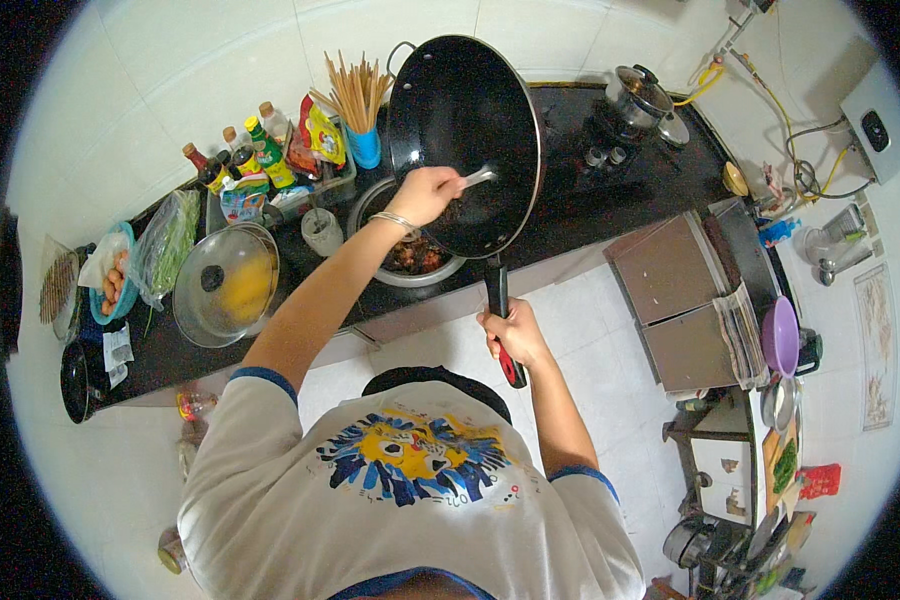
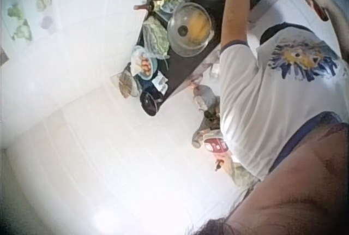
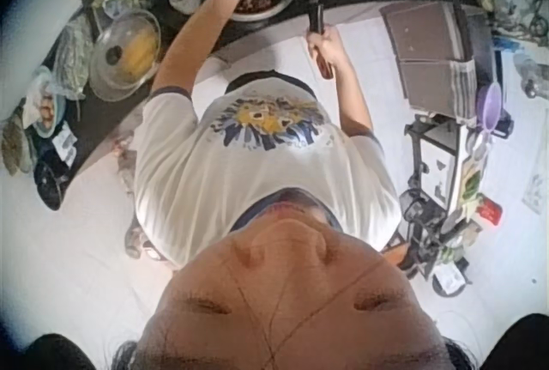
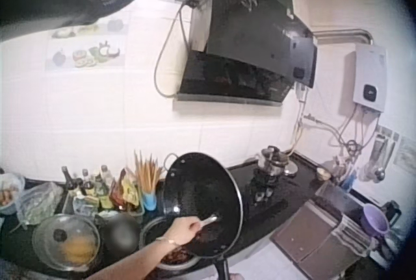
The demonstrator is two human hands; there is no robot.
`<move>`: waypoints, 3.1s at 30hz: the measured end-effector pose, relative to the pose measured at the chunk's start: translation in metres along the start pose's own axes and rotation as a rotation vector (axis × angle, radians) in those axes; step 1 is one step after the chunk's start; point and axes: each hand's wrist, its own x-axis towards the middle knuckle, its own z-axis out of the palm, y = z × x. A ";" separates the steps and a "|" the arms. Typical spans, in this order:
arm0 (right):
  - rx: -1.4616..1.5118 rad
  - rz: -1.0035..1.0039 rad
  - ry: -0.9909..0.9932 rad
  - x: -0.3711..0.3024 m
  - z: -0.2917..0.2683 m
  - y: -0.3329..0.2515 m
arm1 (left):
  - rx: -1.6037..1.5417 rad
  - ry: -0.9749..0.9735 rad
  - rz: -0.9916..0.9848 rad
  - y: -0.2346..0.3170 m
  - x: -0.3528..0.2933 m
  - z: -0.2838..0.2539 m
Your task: The person seasons raw meat in a metal bowl with liquid from a bottle and a packet. They then pour a liquid from a carton into a wok on the stove and stir the contents. Finally, they transfer the contents of the wok into the bowl with the meat and mix it with a spoon.
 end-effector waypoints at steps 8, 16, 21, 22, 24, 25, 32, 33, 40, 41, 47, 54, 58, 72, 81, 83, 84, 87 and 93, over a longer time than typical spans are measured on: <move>-0.026 0.001 0.014 -0.002 -0.004 0.002 | 0.274 -0.051 0.012 -0.054 -0.007 0.003; 0.008 0.012 0.027 -0.008 0.000 -0.006 | -0.017 0.079 -0.112 -0.052 0.012 0.010; 0.020 -0.017 0.025 -0.006 -0.001 -0.003 | 0.011 0.106 -0.126 -0.046 0.006 0.001; 0.002 -0.010 0.030 -0.007 -0.001 -0.004 | -0.039 0.165 -0.135 -0.026 0.011 -0.001; -0.040 -0.004 0.038 -0.007 0.000 -0.009 | -0.047 0.151 -0.178 -0.025 0.015 0.003; -0.036 -0.004 0.037 -0.006 0.000 -0.010 | -0.038 0.125 -0.206 -0.030 0.016 0.003; 0.020 -0.002 0.043 -0.004 -0.003 -0.010 | -0.024 0.091 -0.158 -0.041 0.002 0.006; 0.011 -0.003 0.040 -0.003 -0.004 -0.009 | -0.071 0.131 -0.157 -0.024 0.008 -0.001; 0.021 -0.012 0.021 -0.006 -0.006 -0.008 | 0.146 0.004 -0.200 -0.049 0.000 0.016; 0.031 -0.021 0.021 -0.006 -0.007 -0.006 | 0.168 -0.016 -0.195 -0.054 -0.001 0.016; 0.000 -0.012 0.023 -0.008 -0.006 -0.012 | -0.035 0.137 -0.185 -0.022 0.019 0.006; -0.004 -0.019 0.052 -0.005 -0.013 -0.008 | 0.167 -0.011 -0.174 -0.046 0.000 0.007; -0.035 -0.003 0.064 -0.004 -0.009 -0.010 | 0.198 0.004 -0.105 -0.023 0.002 0.018; -0.130 0.015 0.078 -0.005 0.001 0.000 | 0.351 0.001 -0.158 -0.058 -0.043 0.025; -0.170 -0.027 0.070 -0.005 0.006 -0.002 | 0.235 0.130 -0.133 -0.050 -0.040 0.004; -0.125 -0.030 0.075 -0.007 0.011 0.000 | 0.294 0.146 -0.160 -0.066 -0.038 0.013; -0.098 -0.033 0.084 -0.008 0.010 0.000 | 0.366 0.116 -0.161 -0.068 -0.041 0.011; -0.189 -0.047 0.123 -0.011 0.006 -0.003 | 0.465 -0.015 -0.384 -0.056 -0.060 -0.013; -0.111 -0.051 0.098 -0.012 0.006 -0.002 | 0.273 0.135 -0.152 -0.064 -0.052 0.008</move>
